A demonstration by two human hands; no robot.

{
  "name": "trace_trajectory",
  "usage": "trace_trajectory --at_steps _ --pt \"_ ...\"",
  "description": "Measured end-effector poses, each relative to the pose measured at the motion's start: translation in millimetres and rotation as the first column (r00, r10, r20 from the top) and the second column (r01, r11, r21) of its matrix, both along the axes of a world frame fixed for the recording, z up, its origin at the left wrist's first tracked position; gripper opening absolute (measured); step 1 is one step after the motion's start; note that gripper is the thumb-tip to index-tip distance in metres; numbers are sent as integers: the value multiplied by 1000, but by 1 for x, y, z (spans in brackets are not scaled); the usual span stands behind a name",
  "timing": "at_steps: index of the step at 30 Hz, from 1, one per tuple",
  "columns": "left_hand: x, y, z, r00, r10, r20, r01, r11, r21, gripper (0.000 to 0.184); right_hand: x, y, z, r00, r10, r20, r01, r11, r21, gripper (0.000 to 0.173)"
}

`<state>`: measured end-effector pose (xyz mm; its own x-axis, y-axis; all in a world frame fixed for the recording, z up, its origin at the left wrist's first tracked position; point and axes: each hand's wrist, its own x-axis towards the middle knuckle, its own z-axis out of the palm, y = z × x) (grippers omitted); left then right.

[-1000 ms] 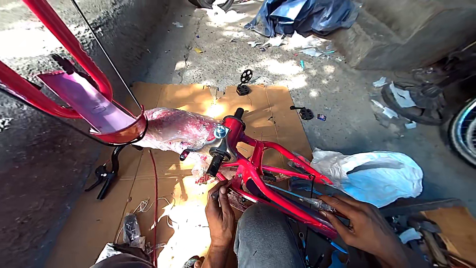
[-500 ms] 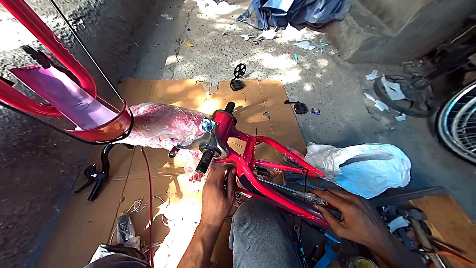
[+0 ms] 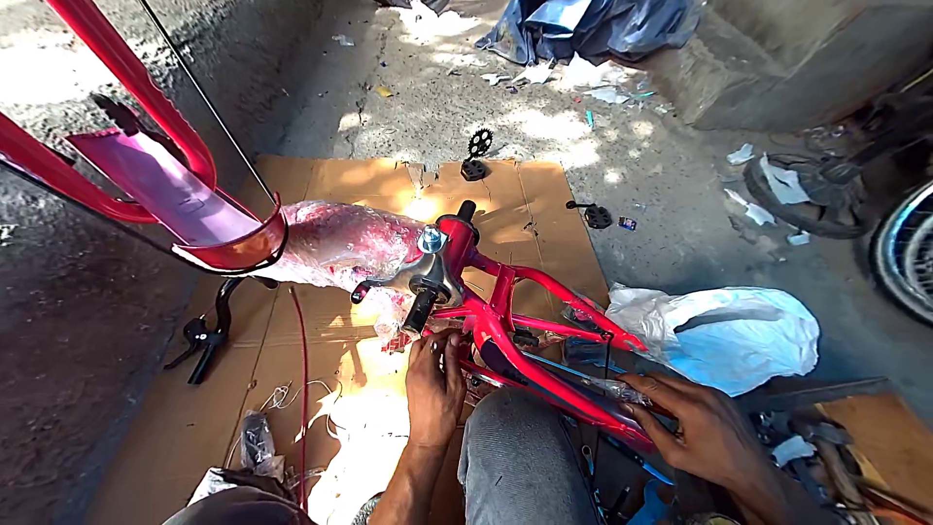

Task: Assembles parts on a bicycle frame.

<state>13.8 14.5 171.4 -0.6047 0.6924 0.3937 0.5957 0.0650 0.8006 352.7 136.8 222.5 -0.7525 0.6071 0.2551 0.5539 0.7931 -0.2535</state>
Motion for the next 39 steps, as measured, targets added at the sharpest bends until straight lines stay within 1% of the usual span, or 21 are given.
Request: trace_trajectory --at_steps 5,7,8,10,12,13,15,17,18,20,23,26,29,32,35,37,39 --pt "-13 24 30 990 -88 -112 68 983 -173 36 -1 -1 1 1000 -11 8 11 1000 5 39" --pt "-16 25 32 986 -107 -128 83 979 -184 35 -1 -1 0 1000 -15 14 15 1000 -10 39" --pt "-13 19 26 986 -106 -129 87 985 -149 33 -1 -2 0 1000 -14 13 14 1000 -21 39" --pt "1 -1 -4 987 -79 -137 77 997 -22 27 0 0 0 1000 -12 10 12 1000 -24 38" --pt "12 -15 -35 992 -56 -111 67 993 94 29 -1 1 0 1000 -13 12 13 1000 -23 38" --pt "14 -18 -43 994 -57 -94 68 991 119 30 -1 1 0 1000 -13 10 13 1000 -23 38" --pt "16 -20 -44 999 -42 -18 44 987 156 32 -1 -1 1 1000 -7 16 8 1000 -29 37" --pt "16 -17 -35 994 -6 106 -19 972 234 32 -1 0 2 1000 -2 16 2 1000 -24 37" --pt "14 -14 -28 990 1 144 -38 968 249 31 -1 -1 1 1000 -8 9 8 1000 -20 37" --pt "9 -10 -11 993 -10 114 -12 983 186 29 -1 -4 -2 1000 -19 -3 19 999 -30 37" --pt "-1 0 12 1000 -20 20 20 1000 1 30 -1 -5 -2 1000 -19 -5 19 999 -46 36" --pt "-9 13 33 998 -1 -61 -6 993 -119 38 -1 -3 -2 1000 -19 -6 19 999 -34 38" --pt "-9 21 42 993 10 -115 -32 982 -189 37 0 -1 -3 1000 -17 -8 17 999 -29 38" --pt "-12 26 37 993 -41 -108 17 976 -219 37 -1 -1 -4 1000 -21 -5 21 999 -32 40" --pt "-7 22 29 991 -48 -128 29 989 -147 32 -1 0 -3 1000 -24 3 24 999 -34 40" --pt "5 5 2 991 -26 -135 21 999 -37 27 1 0 -3 1000 -20 8 20 999 -33 40" --pt "15 -13 -33 995 -24 -97 31 997 67 28 1 2 -4 1000 -11 1 12 999 -41 39"
